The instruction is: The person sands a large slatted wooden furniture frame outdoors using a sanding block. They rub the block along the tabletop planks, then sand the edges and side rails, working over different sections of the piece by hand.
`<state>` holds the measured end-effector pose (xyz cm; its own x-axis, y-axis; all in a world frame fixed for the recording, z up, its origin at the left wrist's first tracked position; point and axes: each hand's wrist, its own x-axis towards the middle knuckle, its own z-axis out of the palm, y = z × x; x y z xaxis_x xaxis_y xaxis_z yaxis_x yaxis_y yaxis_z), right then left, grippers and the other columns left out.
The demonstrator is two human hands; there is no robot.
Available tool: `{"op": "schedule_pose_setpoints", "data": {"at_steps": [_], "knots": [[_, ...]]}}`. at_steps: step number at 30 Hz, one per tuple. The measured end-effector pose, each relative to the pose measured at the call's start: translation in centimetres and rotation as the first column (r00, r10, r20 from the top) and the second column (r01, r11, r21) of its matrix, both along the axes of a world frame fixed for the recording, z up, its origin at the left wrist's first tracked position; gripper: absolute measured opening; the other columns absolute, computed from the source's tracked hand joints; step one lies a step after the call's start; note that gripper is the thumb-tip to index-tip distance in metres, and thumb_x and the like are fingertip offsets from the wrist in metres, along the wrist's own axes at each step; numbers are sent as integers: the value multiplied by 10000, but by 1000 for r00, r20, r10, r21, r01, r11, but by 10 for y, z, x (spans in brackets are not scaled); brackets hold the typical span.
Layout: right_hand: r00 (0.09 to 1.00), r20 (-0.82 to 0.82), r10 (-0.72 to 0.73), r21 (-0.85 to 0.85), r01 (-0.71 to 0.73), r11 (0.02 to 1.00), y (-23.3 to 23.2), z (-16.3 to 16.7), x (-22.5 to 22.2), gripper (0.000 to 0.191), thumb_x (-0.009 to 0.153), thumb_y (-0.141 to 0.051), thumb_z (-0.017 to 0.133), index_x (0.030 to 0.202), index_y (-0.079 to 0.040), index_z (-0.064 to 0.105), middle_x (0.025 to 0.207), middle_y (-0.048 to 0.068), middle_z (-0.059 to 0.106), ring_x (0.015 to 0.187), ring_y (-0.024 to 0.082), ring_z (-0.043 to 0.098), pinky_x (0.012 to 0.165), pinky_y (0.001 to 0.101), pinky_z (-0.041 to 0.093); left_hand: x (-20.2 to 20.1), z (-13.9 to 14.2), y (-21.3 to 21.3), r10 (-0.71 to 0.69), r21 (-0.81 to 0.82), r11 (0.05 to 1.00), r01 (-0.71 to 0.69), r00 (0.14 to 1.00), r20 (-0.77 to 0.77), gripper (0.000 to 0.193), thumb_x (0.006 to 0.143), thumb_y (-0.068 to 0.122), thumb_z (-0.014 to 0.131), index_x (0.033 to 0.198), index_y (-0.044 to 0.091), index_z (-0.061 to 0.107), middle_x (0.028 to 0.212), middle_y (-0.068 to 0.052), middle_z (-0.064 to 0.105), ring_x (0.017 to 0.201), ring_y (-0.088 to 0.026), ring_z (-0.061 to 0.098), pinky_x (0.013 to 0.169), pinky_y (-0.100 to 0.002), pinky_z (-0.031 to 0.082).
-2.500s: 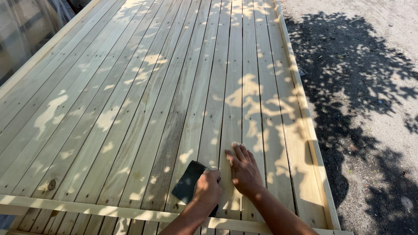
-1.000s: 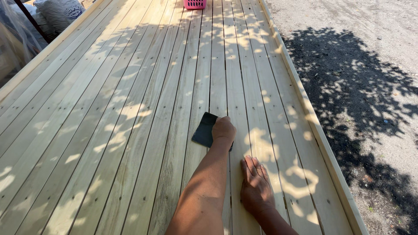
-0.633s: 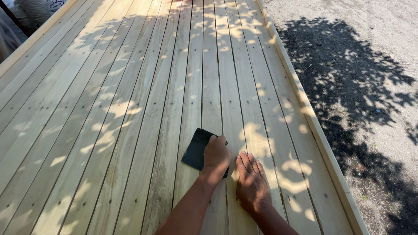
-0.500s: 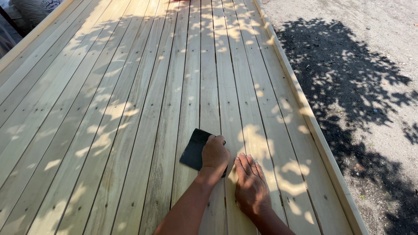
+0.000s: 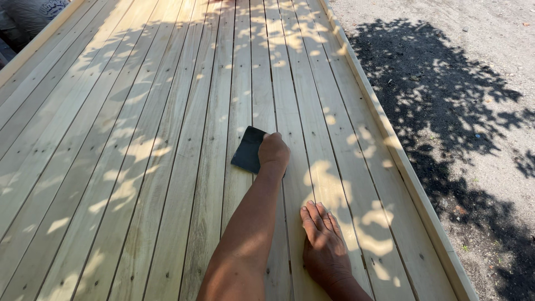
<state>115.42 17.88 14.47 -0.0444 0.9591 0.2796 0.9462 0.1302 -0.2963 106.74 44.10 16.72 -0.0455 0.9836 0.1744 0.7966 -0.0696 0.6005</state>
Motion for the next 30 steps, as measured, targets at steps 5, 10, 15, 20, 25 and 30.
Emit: {"op": "schedule_pose_setpoints", "data": {"at_steps": [5, 10, 15, 20, 25, 30], "knots": [[999, 13, 41, 34, -41, 999, -4, 4, 0, 643, 801, -34, 550, 1433, 18, 443, 1531, 202, 433, 1441, 380, 379, 1189, 497, 271, -24, -16, -120, -136, 187, 975, 120, 988, 77, 150, 778, 46, 683, 927, 29, 683, 1047, -210, 642, 866, -444, 662, 742, -506, 563], [999, 5, 52, 4, -52, 999, -4, 11, 0, 661, 797, -37, 566, 1442, 13, 435, 1540, 211, 409, 1451, 389, 362, 1197, 496, 257, -46, -26, -205, -207, 129, 972, 197, 976, 67, 226, 747, 43, 670, 970, 14, 683, 986, -189, 637, 920, -410, 653, 775, -470, 571], [999, 5, 37, -76, -37, 996, -4, 12, -2, 677, 780, -22, 564, 1437, 41, 414, 1539, 215, 398, 1454, 384, 342, 1189, 495, 242, -33, -36, -134, -129, 93, 989, 118, 984, 122, 204, 777, 58, 675, 972, 19, 721, 1041, -194, 673, 926, -415, 672, 805, -472, 574], [1000, -19, 17, 6, -17, 1000, -2, 9, -2, 600, 818, -6, 535, 1415, 9, 478, 1538, 181, 444, 1458, 366, 372, 1201, 482, 256, -8, -18, -21, -21, 159, 987, 12, 998, 53, 133, 766, 105, 719, 887, 50, 727, 1011, -184, 676, 911, -436, 669, 776, -516, 573], [996, -93, 15, 30, -13, 999, -1, 4, 0, 529, 884, -78, 530, 1407, -3, 500, 1522, 203, 455, 1446, 364, 377, 1195, 490, 250, -6, -14, -17, 0, 196, 981, -3, 1000, 17, 84, 818, 94, 706, 894, 61, 707, 1034, -175, 663, 896, -422, 678, 783, -504, 584], [988, -46, -148, 24, 150, 988, 1, -8, 5, 531, 868, -35, 482, 1396, -53, 532, 1515, 190, 470, 1447, 365, 387, 1187, 505, 258, -28, -33, -111, -121, 246, 965, 95, 988, 92, 189, 765, 64, 699, 953, 49, 696, 1025, -168, 645, 859, -435, 655, 747, -502, 563]]}}
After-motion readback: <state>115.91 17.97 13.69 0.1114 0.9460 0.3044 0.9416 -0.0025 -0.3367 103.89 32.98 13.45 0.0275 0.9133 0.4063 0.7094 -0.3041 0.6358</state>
